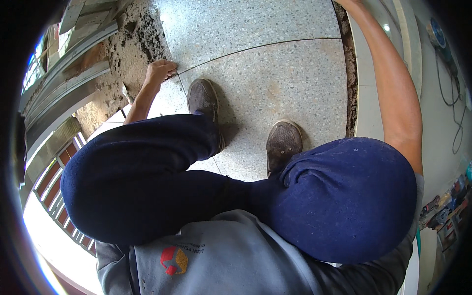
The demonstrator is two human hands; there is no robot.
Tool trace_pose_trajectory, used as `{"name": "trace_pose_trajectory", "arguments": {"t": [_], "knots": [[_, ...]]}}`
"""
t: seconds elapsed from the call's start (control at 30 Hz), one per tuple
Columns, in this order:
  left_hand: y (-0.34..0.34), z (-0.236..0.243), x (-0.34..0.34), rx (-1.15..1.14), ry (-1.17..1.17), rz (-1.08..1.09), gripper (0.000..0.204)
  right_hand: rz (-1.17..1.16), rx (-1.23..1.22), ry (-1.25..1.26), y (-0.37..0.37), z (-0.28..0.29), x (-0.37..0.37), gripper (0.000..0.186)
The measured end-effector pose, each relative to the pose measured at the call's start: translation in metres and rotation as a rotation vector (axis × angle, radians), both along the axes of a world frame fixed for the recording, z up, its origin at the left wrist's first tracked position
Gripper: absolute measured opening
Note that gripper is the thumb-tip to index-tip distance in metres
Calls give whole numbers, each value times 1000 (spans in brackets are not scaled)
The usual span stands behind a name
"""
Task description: The person aligns a metal straightedge along floor tiles by hand, positions a wooden block against the floor, and strikes it with a hammer. The person then touches the tile edges by hand and stands up.
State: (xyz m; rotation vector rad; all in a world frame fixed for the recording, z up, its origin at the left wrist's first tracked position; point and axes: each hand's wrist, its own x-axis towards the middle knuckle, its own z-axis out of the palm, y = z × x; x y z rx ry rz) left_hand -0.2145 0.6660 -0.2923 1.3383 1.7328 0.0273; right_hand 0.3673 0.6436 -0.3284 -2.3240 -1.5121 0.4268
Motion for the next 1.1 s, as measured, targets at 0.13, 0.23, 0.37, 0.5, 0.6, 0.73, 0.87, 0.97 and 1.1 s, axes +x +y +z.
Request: {"name": "trace_pose_trajectory", "arguments": {"t": [0.13,0.23,0.37,0.5,0.6,0.73,0.87,0.97,1.1], "knots": [[1,2,-2,0,-8,0,10,-102,-31,66,1,19,-13,31],[3,-6,8,-5,-40,-16,10,474,-447,-839,17,-54,42,32],[7,-12,12,-6,-70,-60,11,172,-97,-343,11,-59,54,27],[3,7,-21,0,12,-45,16,6,399,48,-10,6,-31,26],[13,9,-14,13,24,-52,17,-23,154,70,-21,38,-3,25],[28,16,0,41,33,-56,21,-31,216,61,-46,63,9,22],[63,36,2,26,116,-139,23,74,-7,-48,-73,70,14,29],[72,67,-2,109,253,-327,26,32,-11,107,-91,109,-18,32],[47,154,46,109,290,-514,28,78,-270,95,-166,147,-32,29]]}}
